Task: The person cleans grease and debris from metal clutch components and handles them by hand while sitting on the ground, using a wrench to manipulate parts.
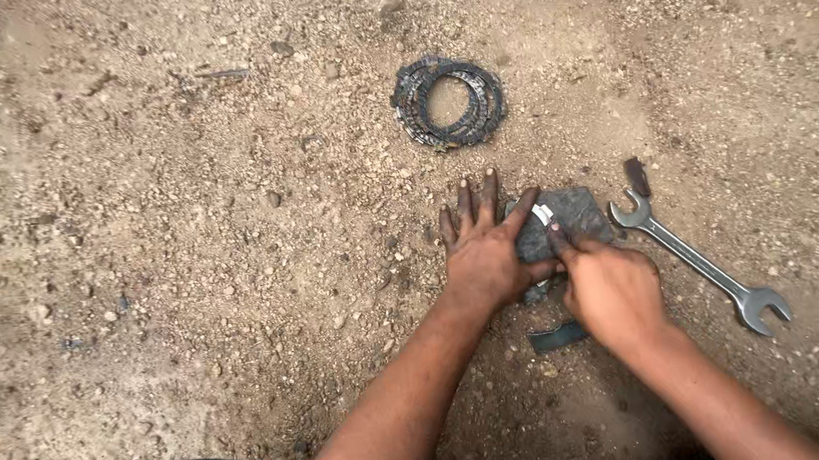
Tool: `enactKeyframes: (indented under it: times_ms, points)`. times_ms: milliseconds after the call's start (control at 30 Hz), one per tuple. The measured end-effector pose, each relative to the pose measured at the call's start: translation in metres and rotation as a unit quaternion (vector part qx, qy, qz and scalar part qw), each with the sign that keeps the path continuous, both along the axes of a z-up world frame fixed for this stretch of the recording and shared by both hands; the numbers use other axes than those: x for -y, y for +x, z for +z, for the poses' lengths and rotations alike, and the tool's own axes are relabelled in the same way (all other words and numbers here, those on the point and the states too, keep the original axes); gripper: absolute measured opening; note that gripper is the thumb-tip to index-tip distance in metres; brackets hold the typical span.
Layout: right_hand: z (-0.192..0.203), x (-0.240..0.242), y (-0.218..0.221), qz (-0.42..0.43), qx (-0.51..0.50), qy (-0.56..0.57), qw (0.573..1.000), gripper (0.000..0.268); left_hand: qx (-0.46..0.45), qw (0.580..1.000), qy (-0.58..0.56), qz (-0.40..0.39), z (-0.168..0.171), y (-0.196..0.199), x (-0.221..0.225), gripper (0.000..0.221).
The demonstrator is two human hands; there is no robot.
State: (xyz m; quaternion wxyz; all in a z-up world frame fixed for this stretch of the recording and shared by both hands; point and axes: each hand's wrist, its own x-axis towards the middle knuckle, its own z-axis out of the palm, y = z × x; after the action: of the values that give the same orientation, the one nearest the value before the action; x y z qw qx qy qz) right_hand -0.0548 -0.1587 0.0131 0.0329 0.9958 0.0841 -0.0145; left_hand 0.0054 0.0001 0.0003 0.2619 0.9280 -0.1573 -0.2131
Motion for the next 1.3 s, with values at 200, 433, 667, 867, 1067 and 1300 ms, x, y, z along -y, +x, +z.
enactKeyframes:
  times_ms: [200, 433, 667, 867, 1067, 1300]
  points:
    - [-0.016, 0.018, 0.001, 0.043, 0.029, -0.019, 0.998, 0.060, 0.020, 0.998, -0.043, 0.030, -0.017, -0.004, 0.003, 0.111]
    - [-0.013, 0.013, 0.020, 0.019, -0.049, -0.038, 0.998, 0.072, -0.009, 1.000, 0.017, -0.010, -0.004, -0.001, 0.002, 0.112]
    - [-0.016, 0.012, 0.026, 0.028, -0.028, -0.052, 0.998, 0.073, -0.019, 1.000, 0.015, -0.004, 0.001, -0.004, 0.002, 0.110]
    - [-0.010, 0.008, 0.018, 0.013, -0.077, -0.089, 0.993, 0.077, -0.011, 1.000, 0.018, -0.013, 0.000, 0.004, -0.001, 0.112]
    - [-0.016, 0.010, 0.011, 0.062, 0.027, -0.033, 0.997, 0.080, -0.008, 1.000, 0.017, -0.021, 0.000, 0.002, -0.001, 0.111]
    - [-0.013, 0.004, 0.023, -0.049, -0.081, 0.003, 0.996, 0.068, -0.005, 1.000, 0.023, -0.018, -0.004, 0.000, -0.003, 0.111]
